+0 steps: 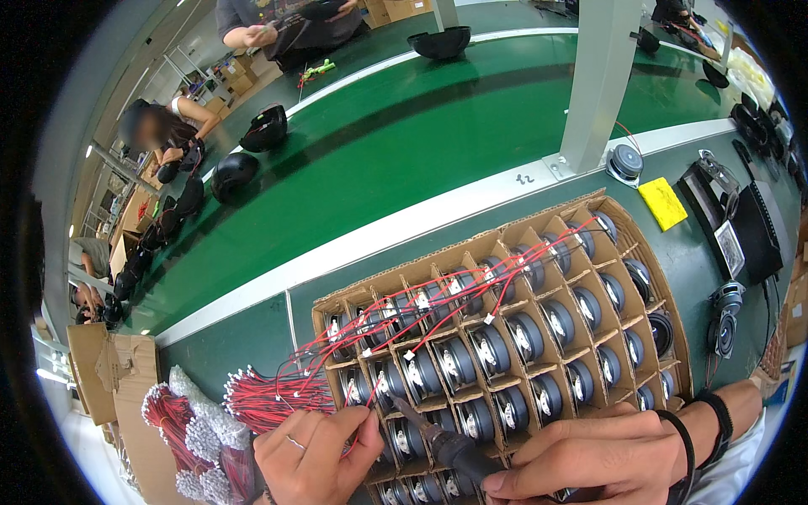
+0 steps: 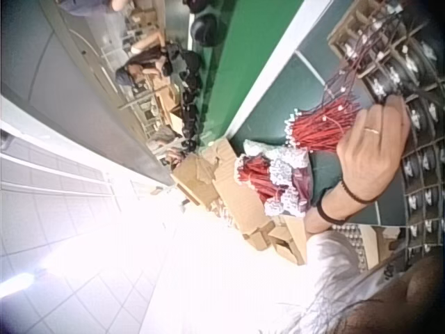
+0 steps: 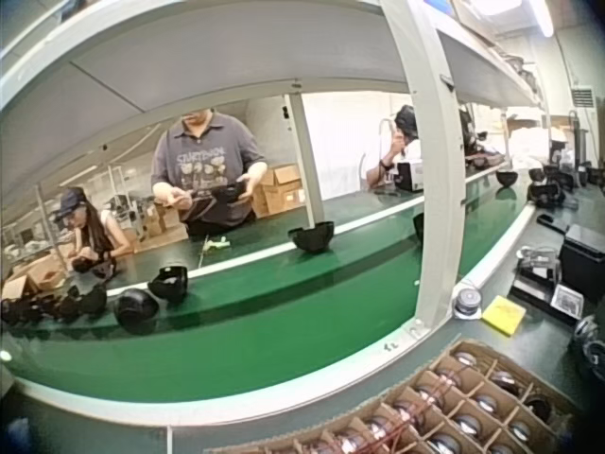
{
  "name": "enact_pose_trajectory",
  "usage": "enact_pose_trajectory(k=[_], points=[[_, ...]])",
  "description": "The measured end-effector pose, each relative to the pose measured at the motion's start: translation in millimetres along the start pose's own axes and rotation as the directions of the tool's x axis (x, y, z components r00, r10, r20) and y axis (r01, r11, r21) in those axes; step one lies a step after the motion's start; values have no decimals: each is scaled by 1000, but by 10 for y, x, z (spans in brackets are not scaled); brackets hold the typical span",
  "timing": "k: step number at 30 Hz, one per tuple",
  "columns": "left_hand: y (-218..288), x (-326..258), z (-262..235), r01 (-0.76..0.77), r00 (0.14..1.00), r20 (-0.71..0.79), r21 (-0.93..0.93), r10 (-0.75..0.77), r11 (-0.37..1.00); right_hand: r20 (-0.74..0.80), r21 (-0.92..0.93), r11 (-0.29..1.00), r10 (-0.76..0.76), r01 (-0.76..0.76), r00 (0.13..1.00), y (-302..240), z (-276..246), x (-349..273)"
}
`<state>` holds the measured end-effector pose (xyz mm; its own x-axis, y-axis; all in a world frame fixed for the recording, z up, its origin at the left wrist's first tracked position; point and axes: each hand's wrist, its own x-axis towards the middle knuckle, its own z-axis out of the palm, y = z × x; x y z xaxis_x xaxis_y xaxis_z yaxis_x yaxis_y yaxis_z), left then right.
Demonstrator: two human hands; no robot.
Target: Soldering red and black wires onto small speakers arranged in a cardboard tray on an assembly line.
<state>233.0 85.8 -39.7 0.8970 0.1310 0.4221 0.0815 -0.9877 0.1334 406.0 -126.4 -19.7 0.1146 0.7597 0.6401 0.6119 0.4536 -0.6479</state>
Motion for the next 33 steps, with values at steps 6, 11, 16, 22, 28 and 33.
enact_pose_trajectory(k=[6,11,16,22,28,33], points=[[4,25,10,-12,1000,-16,-17,11,1000,23,13,1000,-1,1,1000,8,-6,-11],[5,32,10,-20,1000,-18,-17,19,1000,29,20,1000,6,-7,1000,0,-19,-12],[46,59,-52,-2,1000,-19,-64,1,998,44,74,997,32,-36,999,14,-35,-45],[45,63,-49,-2,1000,-26,-70,0,998,60,71,997,37,-41,998,10,-59,-34],[7,31,18,-11,1000,-20,-35,10,999,50,67,996,52,-55,997,3,-58,-31],[-44,-8,82,-28,996,-79,36,31,999,7,24,998,50,-50,999,-3,-19,-23]])
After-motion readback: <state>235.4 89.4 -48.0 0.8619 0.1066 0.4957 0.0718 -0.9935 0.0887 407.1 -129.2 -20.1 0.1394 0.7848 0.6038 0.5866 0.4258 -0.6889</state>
